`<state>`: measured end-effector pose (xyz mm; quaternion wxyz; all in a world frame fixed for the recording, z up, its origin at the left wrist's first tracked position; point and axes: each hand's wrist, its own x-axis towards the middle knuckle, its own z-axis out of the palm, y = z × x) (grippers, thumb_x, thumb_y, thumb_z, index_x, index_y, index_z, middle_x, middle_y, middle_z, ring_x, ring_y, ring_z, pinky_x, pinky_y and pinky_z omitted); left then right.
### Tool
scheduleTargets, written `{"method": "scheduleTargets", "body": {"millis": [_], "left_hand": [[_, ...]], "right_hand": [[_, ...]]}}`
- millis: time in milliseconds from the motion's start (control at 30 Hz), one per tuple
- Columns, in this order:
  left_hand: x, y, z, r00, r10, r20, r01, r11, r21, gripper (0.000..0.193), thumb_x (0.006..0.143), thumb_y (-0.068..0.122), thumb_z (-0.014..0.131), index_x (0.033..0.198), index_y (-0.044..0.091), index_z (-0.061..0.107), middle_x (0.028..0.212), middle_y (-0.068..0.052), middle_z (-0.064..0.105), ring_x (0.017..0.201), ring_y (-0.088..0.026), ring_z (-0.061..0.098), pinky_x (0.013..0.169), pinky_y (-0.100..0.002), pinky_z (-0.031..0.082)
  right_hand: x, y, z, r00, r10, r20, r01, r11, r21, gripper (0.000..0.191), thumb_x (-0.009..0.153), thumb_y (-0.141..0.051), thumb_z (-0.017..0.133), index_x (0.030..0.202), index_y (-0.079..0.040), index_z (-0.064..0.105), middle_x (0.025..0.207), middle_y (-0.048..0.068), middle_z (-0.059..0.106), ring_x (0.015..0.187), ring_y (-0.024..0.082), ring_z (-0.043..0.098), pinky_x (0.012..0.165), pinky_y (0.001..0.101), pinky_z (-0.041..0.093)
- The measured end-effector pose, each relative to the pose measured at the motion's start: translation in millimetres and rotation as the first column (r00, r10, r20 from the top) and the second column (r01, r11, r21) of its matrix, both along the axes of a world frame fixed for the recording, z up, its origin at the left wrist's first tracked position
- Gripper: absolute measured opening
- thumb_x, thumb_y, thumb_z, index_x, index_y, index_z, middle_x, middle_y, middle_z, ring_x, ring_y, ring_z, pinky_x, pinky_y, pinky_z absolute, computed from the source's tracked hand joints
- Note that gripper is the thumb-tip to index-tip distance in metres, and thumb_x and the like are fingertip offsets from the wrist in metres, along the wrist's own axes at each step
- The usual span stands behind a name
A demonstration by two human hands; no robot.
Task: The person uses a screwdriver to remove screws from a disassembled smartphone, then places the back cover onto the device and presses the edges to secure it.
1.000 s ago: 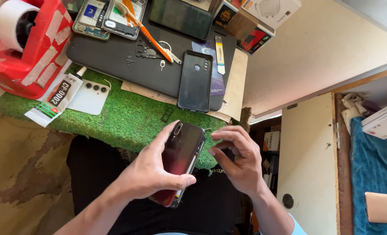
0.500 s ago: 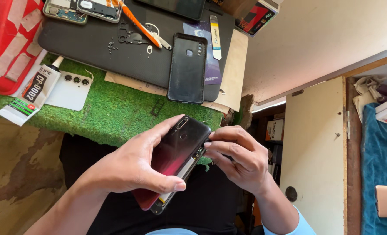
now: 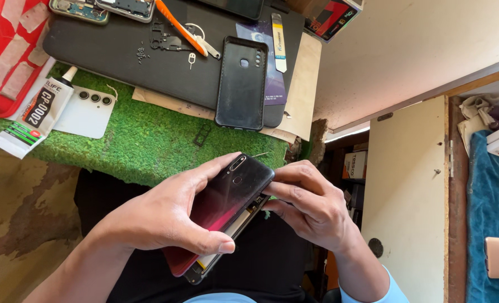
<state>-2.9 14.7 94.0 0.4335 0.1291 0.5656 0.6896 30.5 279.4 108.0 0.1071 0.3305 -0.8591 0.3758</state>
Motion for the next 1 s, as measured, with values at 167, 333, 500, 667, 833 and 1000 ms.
{"method": "scheduleTargets", "body": {"millis": [167,333,500,667,833,1000], "left_hand": [[0,-4,-3,0.997,-0.050,-0.057,0.052,0.998,0.032,0.123,0.067,0.027,0.092,0.168,0.003,0.025,0.108,-0.010,0.069,0.093,-0.013,0.065,0.080,-0.026,0.057],[-2,-7,-4,0.988,-0.070,-0.139,0.072,0.997,0.013,0.123,0.067,0.033,0.092,0.165,0.002,0.024,0.117,-0.012,0.070,0.103,-0.014,0.065,0.088,-0.027,0.055],[-2,-9,-2,0.988,-0.066,-0.142,0.077,0.994,0.074,0.118,0.069,0.036,0.090,0.165,0.002,0.030,0.126,-0.013,0.067,0.111,-0.015,0.063,0.095,-0.027,0.052],[-5,-11,-2,0.974,-0.096,-0.205,0.108,0.993,0.050,0.117,0.070,0.035,0.088,0.165,0.002,0.030,0.129,-0.011,0.067,0.111,-0.013,0.063,0.095,-0.026,0.052],[-4,-11,-3,0.990,-0.133,-0.056,0.136,0.989,0.059,0.123,0.069,0.031,0.089,0.169,0.006,0.022,0.125,-0.014,0.069,0.108,-0.015,0.064,0.095,-0.028,0.052],[-6,-11,-2,0.990,-0.131,-0.060,0.137,0.984,0.110,0.121,0.072,0.034,0.090,0.169,0.002,0.025,0.126,-0.015,0.068,0.110,-0.016,0.063,0.096,-0.029,0.053]], "right_hand": [[0,2,2,0.997,0.034,0.076,-0.039,0.997,0.068,0.037,0.082,-0.010,0.084,0.117,-0.008,0.072,0.113,0.008,0.067,0.101,0.027,0.067,0.086,0.0385,0.058],[2,1,1,0.993,0.062,0.096,-0.069,0.995,0.072,0.037,0.082,-0.011,0.084,0.117,-0.010,0.073,0.114,0.007,0.066,0.103,0.026,0.066,0.088,0.0387,0.057],[2,1,-1,0.993,0.085,0.087,-0.093,0.992,0.084,0.036,0.081,-0.011,0.085,0.115,-0.012,0.074,0.116,0.007,0.066,0.103,0.026,0.066,0.087,0.0382,0.057],[0,4,-4,0.988,0.144,0.063,-0.150,0.983,0.106,0.034,0.082,-0.010,0.085,0.114,-0.012,0.074,0.116,0.007,0.066,0.102,0.026,0.067,0.086,0.0383,0.057],[-2,4,-6,0.983,0.177,0.042,-0.180,0.979,0.095,0.034,0.082,-0.011,0.085,0.114,-0.012,0.074,0.116,0.008,0.067,0.100,0.026,0.068,0.084,0.0377,0.057],[-3,0,-4,0.983,0.184,-0.028,-0.181,0.981,0.075,0.033,0.082,-0.011,0.087,0.112,-0.012,0.074,0.114,0.007,0.070,0.098,0.025,0.069,0.081,0.0357,0.058]]}}
